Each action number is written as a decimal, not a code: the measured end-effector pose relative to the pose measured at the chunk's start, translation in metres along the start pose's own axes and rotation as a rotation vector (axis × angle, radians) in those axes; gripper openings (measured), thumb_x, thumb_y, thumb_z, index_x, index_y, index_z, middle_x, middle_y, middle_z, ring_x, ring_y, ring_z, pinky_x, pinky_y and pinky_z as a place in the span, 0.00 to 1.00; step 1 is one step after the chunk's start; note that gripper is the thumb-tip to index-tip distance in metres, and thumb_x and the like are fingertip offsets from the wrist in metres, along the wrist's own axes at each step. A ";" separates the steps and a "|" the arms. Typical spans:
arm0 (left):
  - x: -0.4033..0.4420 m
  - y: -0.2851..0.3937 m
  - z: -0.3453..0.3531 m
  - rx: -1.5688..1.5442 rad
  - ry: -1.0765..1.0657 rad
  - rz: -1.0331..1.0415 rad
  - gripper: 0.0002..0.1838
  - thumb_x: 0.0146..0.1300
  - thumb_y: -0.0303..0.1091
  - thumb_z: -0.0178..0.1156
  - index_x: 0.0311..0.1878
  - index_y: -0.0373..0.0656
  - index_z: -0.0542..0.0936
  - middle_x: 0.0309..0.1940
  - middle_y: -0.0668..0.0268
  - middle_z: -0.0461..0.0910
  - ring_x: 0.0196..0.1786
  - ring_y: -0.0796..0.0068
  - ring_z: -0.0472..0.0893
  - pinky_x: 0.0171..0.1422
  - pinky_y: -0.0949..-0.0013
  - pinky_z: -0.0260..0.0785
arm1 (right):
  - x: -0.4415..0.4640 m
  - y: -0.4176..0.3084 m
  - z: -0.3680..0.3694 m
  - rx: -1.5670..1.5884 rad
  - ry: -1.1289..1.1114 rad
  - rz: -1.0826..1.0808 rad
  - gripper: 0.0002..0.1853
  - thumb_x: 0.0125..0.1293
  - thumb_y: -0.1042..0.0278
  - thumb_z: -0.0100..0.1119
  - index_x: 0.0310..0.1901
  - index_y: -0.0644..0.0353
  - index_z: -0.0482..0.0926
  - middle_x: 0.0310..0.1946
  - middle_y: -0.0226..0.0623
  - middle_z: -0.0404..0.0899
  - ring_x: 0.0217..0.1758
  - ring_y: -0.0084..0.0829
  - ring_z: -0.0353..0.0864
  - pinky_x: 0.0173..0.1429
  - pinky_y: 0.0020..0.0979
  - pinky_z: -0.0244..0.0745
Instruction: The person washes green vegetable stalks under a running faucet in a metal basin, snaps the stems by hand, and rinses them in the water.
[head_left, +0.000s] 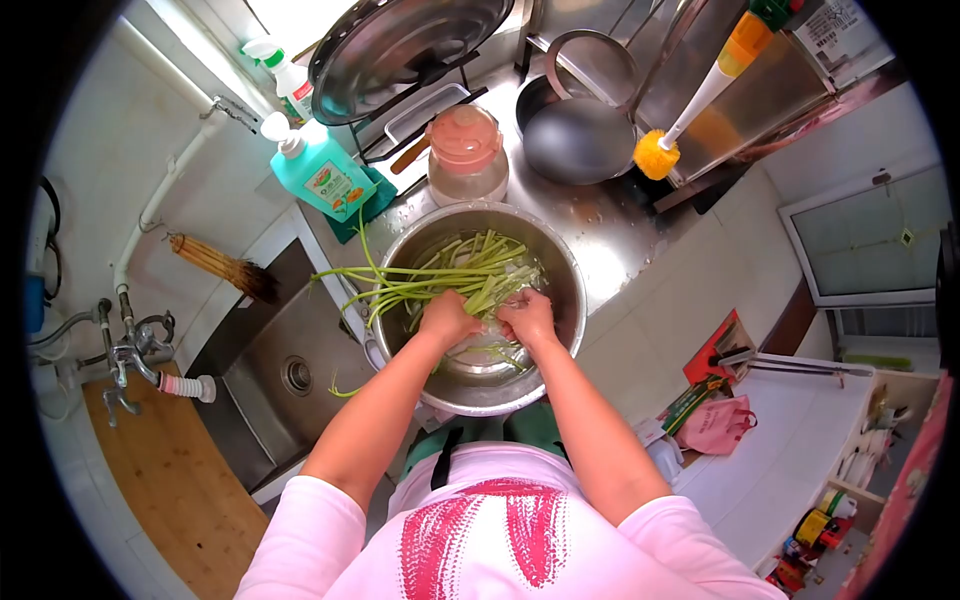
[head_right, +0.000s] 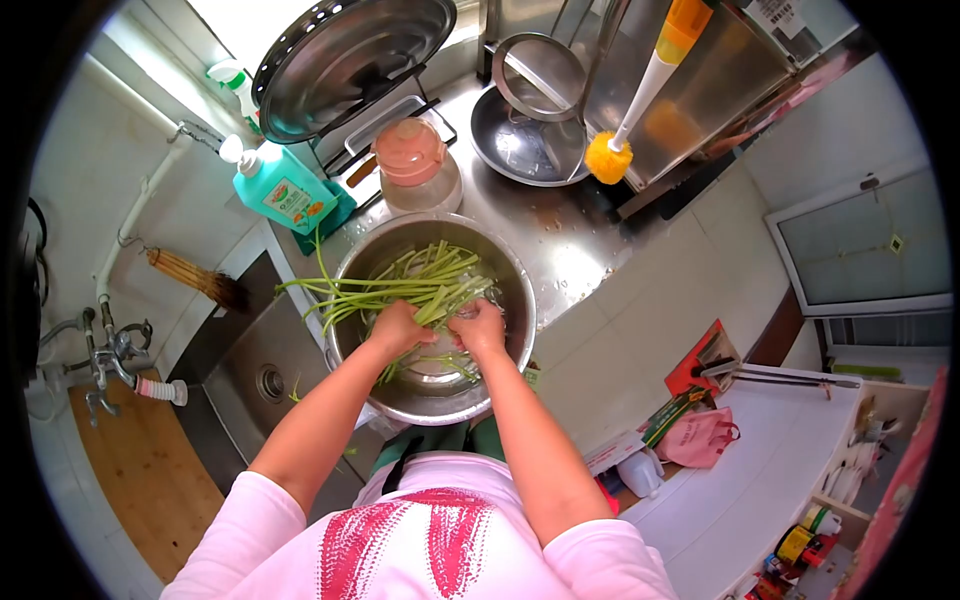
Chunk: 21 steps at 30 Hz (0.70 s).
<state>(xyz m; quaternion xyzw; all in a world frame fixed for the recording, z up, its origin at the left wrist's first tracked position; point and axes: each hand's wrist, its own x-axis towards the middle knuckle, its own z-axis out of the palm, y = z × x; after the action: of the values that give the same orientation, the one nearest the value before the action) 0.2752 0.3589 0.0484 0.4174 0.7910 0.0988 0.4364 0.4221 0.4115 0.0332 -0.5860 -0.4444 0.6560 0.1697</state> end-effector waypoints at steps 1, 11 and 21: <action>0.000 0.000 0.000 -0.004 0.000 0.000 0.16 0.35 0.39 0.71 0.27 0.39 0.82 0.25 0.57 0.81 0.33 0.61 0.81 0.42 0.64 0.71 | 0.000 -0.001 -0.001 -0.004 0.000 0.000 0.11 0.49 0.81 0.58 0.37 0.71 0.74 0.18 0.38 0.75 0.15 0.24 0.73 0.18 0.23 0.68; 0.000 0.000 -0.003 -0.096 -0.058 -0.008 0.14 0.35 0.41 0.71 0.24 0.43 0.82 0.23 0.59 0.81 0.30 0.63 0.81 0.40 0.64 0.71 | -0.001 0.001 0.000 0.353 0.017 0.123 0.08 0.54 0.78 0.56 0.35 0.72 0.75 0.24 0.39 0.78 0.19 0.24 0.76 0.22 0.21 0.73; 0.001 -0.002 0.001 -0.101 -0.053 0.021 0.13 0.35 0.39 0.70 0.24 0.42 0.83 0.23 0.59 0.80 0.29 0.62 0.80 0.39 0.65 0.70 | -0.001 0.000 -0.002 0.181 -0.015 0.097 0.07 0.54 0.74 0.56 0.29 0.71 0.76 0.22 0.38 0.77 0.18 0.25 0.75 0.21 0.21 0.72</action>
<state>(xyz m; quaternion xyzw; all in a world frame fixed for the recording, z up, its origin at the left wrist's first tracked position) 0.2744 0.3579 0.0468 0.4054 0.7689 0.1320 0.4765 0.4237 0.4115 0.0344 -0.5841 -0.3558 0.7052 0.1867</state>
